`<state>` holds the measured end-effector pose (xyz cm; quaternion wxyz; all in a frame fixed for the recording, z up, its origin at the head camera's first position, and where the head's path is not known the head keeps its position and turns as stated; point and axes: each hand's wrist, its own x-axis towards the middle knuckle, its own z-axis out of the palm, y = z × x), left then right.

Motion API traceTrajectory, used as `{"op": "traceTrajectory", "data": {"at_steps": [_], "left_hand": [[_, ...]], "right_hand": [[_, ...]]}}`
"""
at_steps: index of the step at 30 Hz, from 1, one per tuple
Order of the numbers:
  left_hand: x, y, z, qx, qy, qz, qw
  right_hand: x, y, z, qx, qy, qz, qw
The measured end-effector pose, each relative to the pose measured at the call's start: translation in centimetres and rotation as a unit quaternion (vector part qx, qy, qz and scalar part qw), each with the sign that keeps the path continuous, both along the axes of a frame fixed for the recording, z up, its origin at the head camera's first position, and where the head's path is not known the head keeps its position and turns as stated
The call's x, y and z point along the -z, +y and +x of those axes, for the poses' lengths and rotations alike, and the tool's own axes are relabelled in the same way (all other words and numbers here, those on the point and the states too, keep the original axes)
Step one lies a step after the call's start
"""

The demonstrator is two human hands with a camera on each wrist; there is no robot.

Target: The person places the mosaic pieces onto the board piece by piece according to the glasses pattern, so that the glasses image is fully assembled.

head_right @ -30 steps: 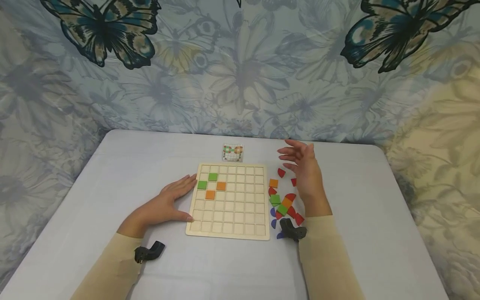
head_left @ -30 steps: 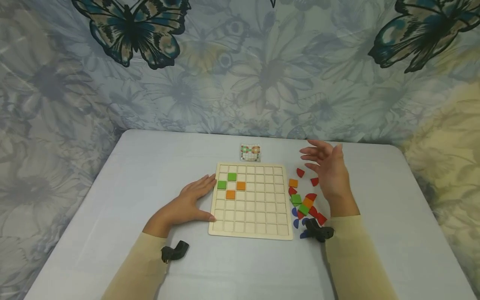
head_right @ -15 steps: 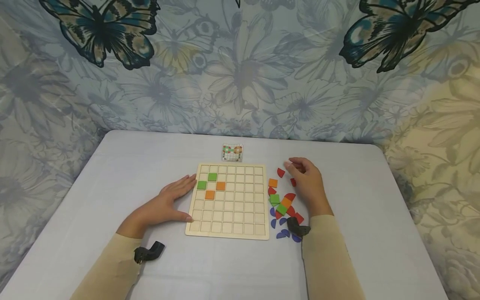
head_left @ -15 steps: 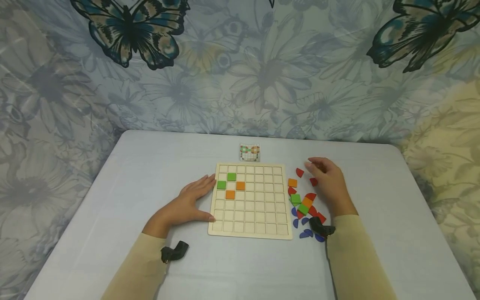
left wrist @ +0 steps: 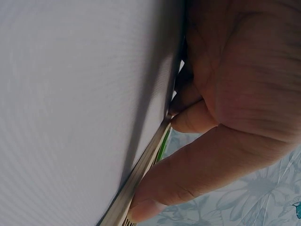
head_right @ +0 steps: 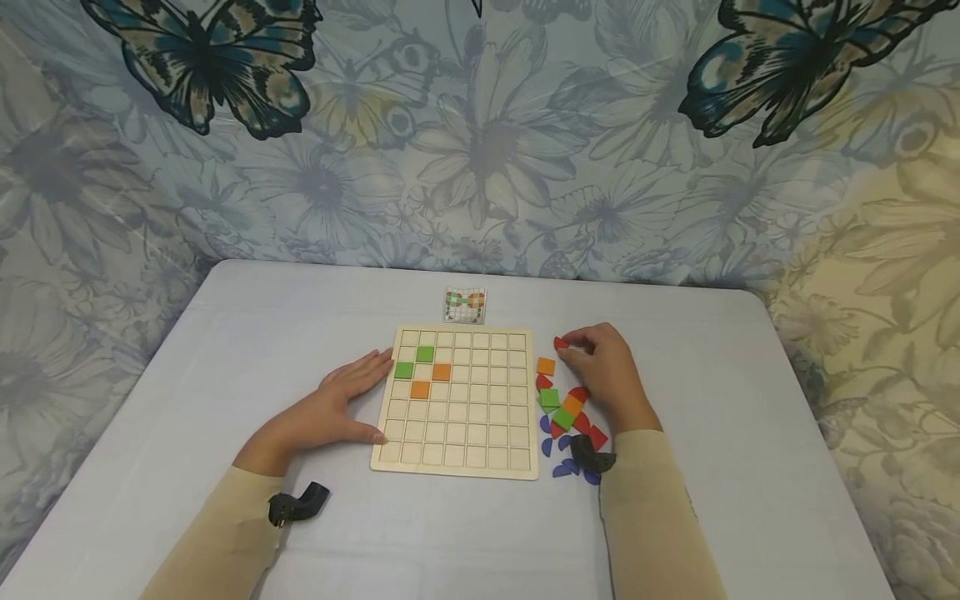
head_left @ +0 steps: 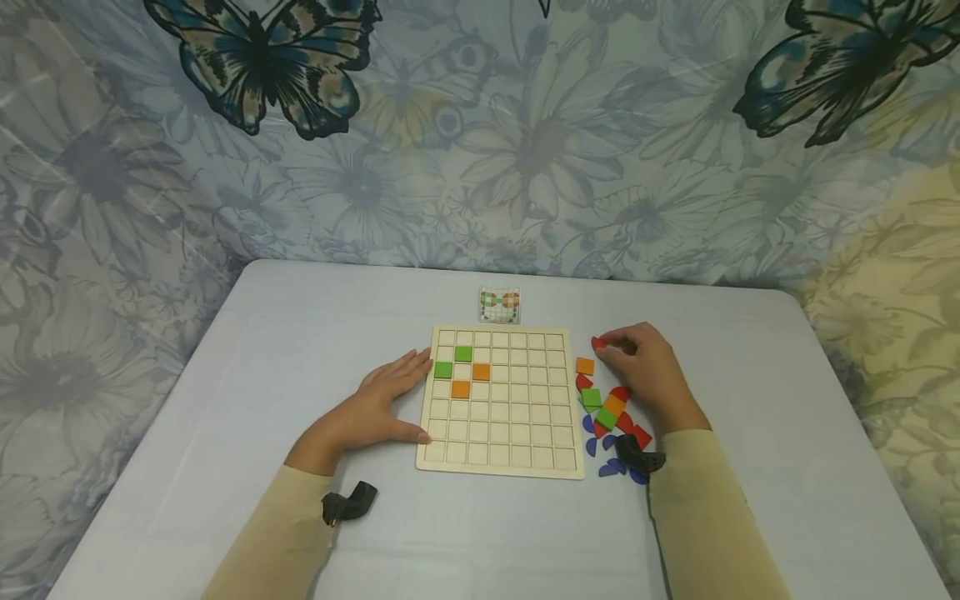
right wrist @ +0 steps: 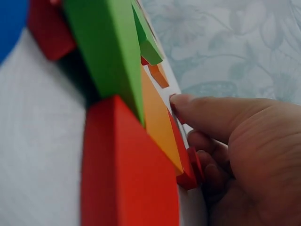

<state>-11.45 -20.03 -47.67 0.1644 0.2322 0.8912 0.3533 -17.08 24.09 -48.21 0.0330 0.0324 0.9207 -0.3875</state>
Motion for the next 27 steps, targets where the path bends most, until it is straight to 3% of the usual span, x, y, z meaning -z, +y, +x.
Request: {"op": "traceTrajectory", "data": {"at_steps": [11,16,20,27], "left_hand": [[0.1,0.0,0.0,0.003,0.004,-0.001,1.0000],[0.1,0.0,-0.1,0.001,0.004,-0.004,1.0000],[0.2,0.0,-0.1,0.000,0.004,-0.003,1.0000],[0.4,0.0,-0.1,0.000,0.005,-0.002,1.0000]], "right_hand": [[-0.5,-0.5,0.1,0.018,0.002,-0.019,0.9996],[-1.6,-0.8,0.4,0.029,0.010,-0.049,0.9983],[-3.0,-1.2,0.6,0.028,0.008,-0.101,0.9945],[-4.5,-3.1,0.9,-0.033,0.041,-0.208,0.9768]]}}
